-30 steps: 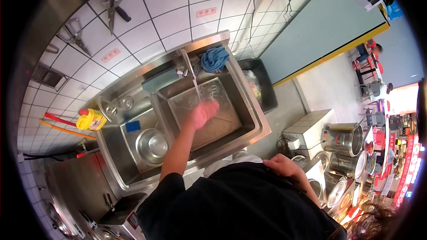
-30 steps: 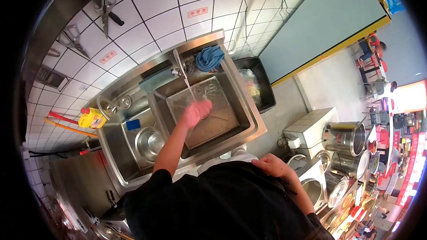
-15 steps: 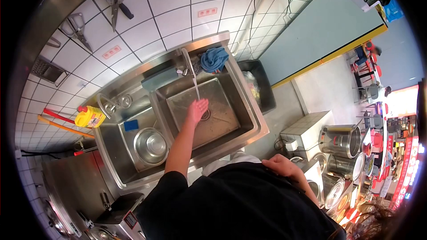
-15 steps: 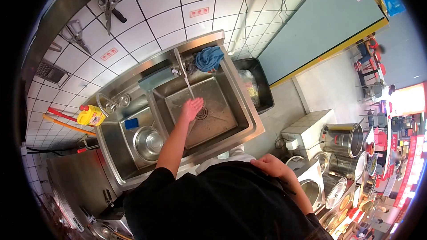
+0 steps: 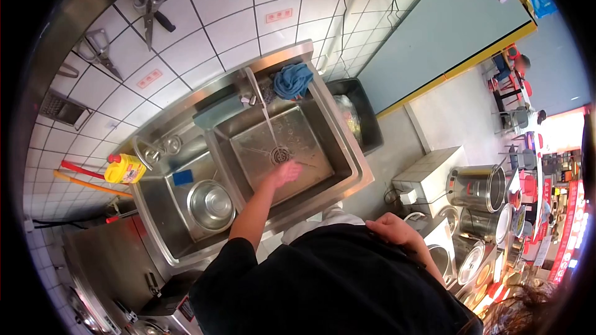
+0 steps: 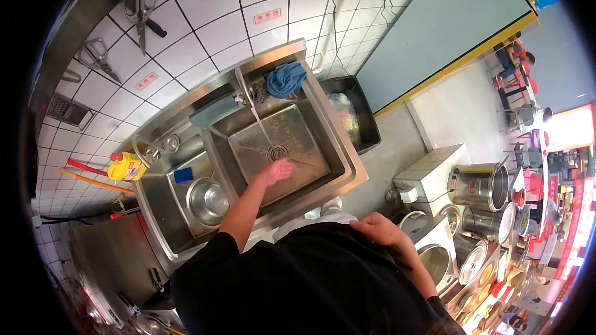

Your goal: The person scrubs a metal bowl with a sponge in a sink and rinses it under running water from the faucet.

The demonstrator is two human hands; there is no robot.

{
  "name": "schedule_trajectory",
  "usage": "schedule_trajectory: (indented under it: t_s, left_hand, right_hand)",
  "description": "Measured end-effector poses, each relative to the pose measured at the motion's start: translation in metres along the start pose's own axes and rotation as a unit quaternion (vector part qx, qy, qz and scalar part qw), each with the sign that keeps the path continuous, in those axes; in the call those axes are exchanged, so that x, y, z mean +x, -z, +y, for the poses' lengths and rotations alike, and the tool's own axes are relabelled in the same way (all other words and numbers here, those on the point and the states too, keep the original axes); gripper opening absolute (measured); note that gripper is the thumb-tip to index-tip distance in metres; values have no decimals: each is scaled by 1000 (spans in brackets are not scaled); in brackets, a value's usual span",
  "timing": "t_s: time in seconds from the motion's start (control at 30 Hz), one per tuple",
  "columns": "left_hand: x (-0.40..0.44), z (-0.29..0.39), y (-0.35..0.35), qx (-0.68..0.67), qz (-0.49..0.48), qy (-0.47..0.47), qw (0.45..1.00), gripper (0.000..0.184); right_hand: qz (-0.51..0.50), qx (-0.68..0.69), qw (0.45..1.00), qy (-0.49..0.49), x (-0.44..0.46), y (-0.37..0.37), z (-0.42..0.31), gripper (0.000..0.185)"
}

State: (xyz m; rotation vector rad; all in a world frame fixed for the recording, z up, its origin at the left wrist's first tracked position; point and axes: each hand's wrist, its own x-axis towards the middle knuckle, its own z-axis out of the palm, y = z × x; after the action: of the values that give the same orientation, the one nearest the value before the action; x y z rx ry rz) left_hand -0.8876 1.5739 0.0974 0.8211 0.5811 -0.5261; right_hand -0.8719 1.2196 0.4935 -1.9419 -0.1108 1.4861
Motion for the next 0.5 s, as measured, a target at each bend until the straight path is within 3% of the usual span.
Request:
schedule_trajectory:
  t_s: [0.07,0.17,0.3,0.4,0.5]
  left_hand:
    - [15,-32,21,91,120,36,988,52]
    - [30,-45,50,12,148,5,989,45]
    - [31,-41,53,114,100,119,981,39]
    - [67,-83,70,152,62,175,971,35]
    - [87,-119,69,209,47,236,948,29]
  right_hand:
    - [-9,7,1000,-3,1,1,2,60]
    - [-15,20,1000,-4,4,1,6,60]
    - [-6,2,1000,-5,6,0,11,60]
    - [-33,18,997,-66,9,-1,15,60]
    - [-48,35,997,-57,16,-4,39,59]
